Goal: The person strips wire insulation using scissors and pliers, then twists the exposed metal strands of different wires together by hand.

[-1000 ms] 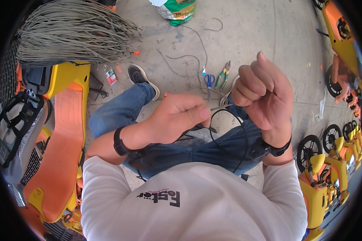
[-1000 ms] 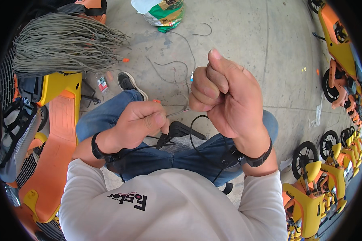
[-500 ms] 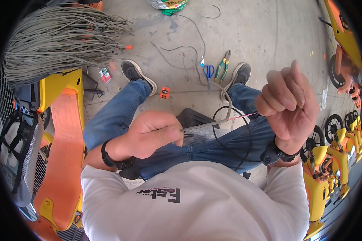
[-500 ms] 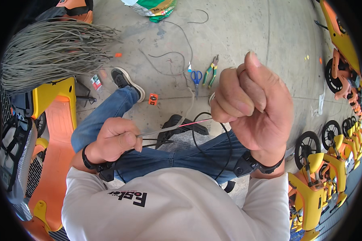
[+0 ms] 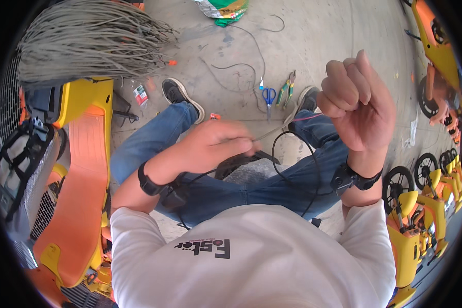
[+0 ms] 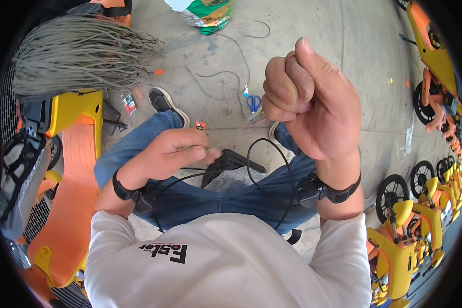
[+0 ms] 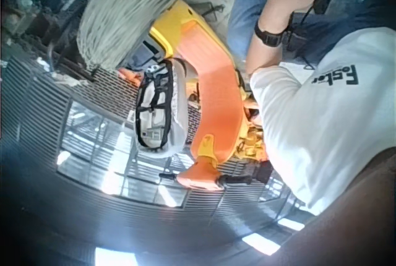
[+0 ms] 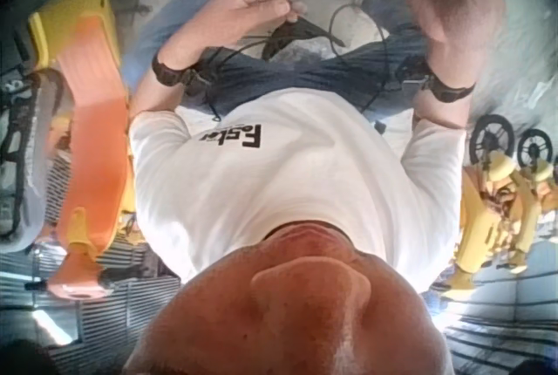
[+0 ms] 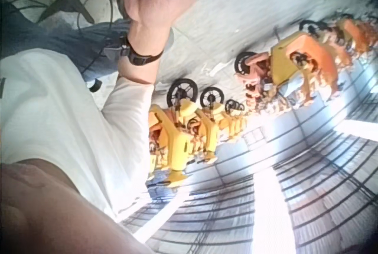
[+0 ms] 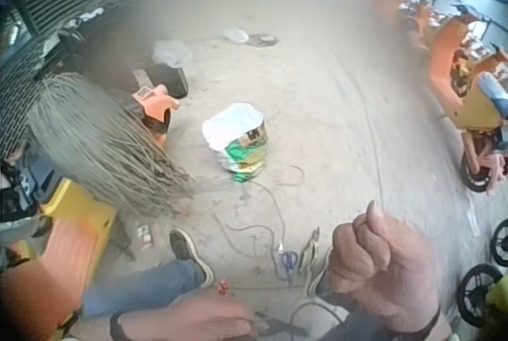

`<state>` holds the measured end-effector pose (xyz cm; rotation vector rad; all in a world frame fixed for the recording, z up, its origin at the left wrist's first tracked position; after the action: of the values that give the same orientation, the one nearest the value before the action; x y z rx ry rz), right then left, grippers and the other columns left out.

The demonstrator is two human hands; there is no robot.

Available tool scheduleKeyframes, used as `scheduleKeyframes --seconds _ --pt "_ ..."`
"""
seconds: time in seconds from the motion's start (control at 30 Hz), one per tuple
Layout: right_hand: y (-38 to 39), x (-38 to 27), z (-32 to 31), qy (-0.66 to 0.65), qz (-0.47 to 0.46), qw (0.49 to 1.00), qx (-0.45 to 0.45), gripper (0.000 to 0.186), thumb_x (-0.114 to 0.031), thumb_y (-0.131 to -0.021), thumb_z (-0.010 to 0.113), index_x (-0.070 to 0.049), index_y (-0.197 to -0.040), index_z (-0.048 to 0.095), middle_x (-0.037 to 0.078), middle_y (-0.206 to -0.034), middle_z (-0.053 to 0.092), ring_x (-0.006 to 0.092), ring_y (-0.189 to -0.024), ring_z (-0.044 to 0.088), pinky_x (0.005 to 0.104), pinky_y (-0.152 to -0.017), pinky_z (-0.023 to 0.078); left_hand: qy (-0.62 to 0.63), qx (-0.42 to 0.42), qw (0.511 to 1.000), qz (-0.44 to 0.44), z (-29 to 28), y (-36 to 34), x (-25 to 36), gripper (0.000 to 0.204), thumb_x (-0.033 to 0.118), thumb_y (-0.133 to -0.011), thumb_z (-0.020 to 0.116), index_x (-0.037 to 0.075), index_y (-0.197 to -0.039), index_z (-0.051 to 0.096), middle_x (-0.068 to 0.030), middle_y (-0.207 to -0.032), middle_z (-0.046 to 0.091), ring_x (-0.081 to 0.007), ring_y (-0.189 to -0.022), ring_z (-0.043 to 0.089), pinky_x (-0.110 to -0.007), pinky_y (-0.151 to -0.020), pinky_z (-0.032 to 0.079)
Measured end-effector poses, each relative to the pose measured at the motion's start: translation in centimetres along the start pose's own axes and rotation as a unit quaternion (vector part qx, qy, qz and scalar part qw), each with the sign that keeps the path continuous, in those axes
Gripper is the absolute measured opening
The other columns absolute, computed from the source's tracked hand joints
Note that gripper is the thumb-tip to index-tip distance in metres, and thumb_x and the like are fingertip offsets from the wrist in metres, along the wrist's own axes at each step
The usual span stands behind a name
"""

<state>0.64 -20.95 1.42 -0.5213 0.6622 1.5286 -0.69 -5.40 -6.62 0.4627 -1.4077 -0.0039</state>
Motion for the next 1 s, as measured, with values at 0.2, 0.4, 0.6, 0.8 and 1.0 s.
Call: scheduleKeyframes --seconds 0.2,0.4,0.6,0.8,1.0 --pt "-0.7 2.5 1.3 0.022 0.027 0.999 -0.003 0.045 -0.031 -0.098 0.036 -0.005 -0.061 0.040 0.006 -0.064 0.040 0.0095 -0.051 0.025 0.0254 -0.048 0.027 0.088 0.079 0.992 0.040 1.0 -3.1 1.7 0.028 0.020 -0.097 0.046 -0.001 -0.110 0.058 -0.0036 -0.085 0.063 -0.0106 -0.084 0.056 -0.027 -0.073 0.045" --pt "-1.3 1.7 0.5 0.109 -0.058 0.992 -0.033 0.035 -0.027 -0.096 0.042 0.001 -0.082 0.057 0.013 -0.088 0.056 0.0160 -0.072 0.047 0.0291 -0.066 0.040 0.145 0.061 0.987 -0.031 0.8 -4.7 0.5 0.029 0.026 -0.095 0.047 0.000 -0.099 0.060 0.0033 -0.066 0.046 -0.0052 -0.059 0.041 -0.021 -0.053 0.033" --pt "0.7 -2.3 0.4 0.405 -0.231 0.885 0.019 0.029 -0.009 -0.086 0.059 0.002 -0.112 0.054 0.018 -0.125 0.052 0.0233 -0.115 0.049 0.0358 -0.094 0.040 0.206 0.113 0.971 -0.048 -0.5 -4.6 0.7 0.028 0.024 -0.094 0.046 0.000 -0.095 0.060 0.0077 -0.058 0.032 -0.0021 -0.049 0.025 -0.020 -0.044 0.020" --pt "0.7 -3.8 -1.6 0.346 -0.201 0.915 0.043 0.042 -0.010 -0.086 0.058 0.004 -0.123 0.042 0.022 -0.129 0.045 0.0285 -0.112 0.053 0.0384 -0.090 0.047 0.227 0.121 0.966 -0.036 -1.4 -4.9 1.0 0.028 0.024 -0.093 0.047 0.000 -0.092 0.060 0.0073 -0.057 0.033 -0.0022 -0.048 0.025 -0.021 -0.043 0.020" --pt "0.1 -3.2 -5.4 0.469 -0.112 0.863 0.148 0.062 -0.025 -0.090 0.058 0.009 -0.134 0.030 0.023 -0.130 0.045 0.0272 -0.113 0.052 0.0365 -0.092 0.045 0.259 0.123 0.958 -0.002 -1.9 -5.3 1.5 0.028 0.023 -0.092 0.047 -0.002 -0.091 0.058 0.0063 -0.057 0.034 -0.0023 -0.048 0.025 -0.021 -0.043 0.020"
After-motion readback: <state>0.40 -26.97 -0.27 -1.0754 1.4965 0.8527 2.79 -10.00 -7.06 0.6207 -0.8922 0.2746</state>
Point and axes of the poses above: each hand's wrist, its own y-axis away from the middle knuckle, its own z-axis out of the palm, x = y × z, the point moved 10 cm from there along -y, towards the middle knuckle
